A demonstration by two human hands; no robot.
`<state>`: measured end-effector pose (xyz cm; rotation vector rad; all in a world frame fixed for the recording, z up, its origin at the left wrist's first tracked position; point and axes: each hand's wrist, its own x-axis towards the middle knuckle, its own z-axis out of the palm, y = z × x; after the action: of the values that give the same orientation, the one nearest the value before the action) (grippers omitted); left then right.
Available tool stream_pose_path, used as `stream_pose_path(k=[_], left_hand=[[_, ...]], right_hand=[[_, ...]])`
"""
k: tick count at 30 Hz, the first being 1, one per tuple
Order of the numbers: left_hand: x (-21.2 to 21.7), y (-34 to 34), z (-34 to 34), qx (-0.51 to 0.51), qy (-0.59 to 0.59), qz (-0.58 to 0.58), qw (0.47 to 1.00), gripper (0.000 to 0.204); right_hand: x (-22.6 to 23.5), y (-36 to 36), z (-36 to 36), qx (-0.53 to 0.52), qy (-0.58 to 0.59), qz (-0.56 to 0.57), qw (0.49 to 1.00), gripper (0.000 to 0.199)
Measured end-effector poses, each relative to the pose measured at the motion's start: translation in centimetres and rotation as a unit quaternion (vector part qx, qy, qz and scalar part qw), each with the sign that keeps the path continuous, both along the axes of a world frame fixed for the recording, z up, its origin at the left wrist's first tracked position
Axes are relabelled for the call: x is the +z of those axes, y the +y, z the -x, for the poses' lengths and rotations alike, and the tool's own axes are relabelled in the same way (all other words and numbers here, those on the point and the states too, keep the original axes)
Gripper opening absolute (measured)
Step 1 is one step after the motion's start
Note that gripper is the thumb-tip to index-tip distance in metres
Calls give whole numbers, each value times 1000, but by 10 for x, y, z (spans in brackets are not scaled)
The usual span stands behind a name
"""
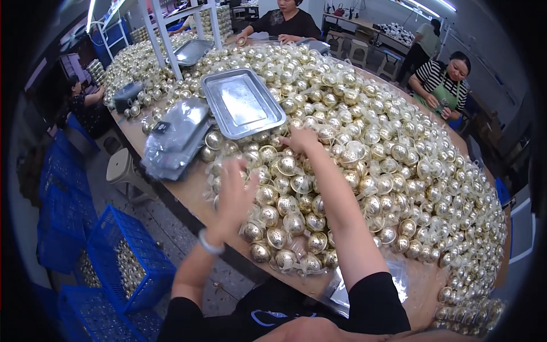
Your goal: Packing gold Christmas ornaments into clear plastic bags at a factory workbench.
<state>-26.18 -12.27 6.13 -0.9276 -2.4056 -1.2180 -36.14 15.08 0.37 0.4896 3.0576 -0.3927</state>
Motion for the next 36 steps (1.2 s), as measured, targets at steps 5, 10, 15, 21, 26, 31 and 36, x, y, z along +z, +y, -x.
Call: stream_pose_path(k=[5, 10, 15, 21, 26, 31, 36], left_hand=[[-32, 49, 115, -124, 31, 183, 975, 47], [-68, 122, 144, -105, -6, 329, 939, 65], [-100, 149, 183, -186, -2, 323, 928, 74], [-45, 166, 162, -228, -196, 161, 940, 69], [-5, 187, 74, -194, -17, 180, 964, 52], [5, 165, -107, -438, 112, 169, 876, 57], [-43, 181, -153, -403, 248, 231, 850, 72]], right_hand=[[-2, 22, 1, 137, 15, 9, 990, 75], [95, 13, -91, -40, 201, 154, 967, 77], [127, 15, -256, -28, 280, 430, 858, 71], [115, -6, -417, -142, 376, 487, 775, 70], [96, -23, -488, -168, 414, 601, 663, 74], [68, -64, -552, -226, 451, 647, 573, 70], [38, -90, -607, -302, 390, 311, 812, 65]])
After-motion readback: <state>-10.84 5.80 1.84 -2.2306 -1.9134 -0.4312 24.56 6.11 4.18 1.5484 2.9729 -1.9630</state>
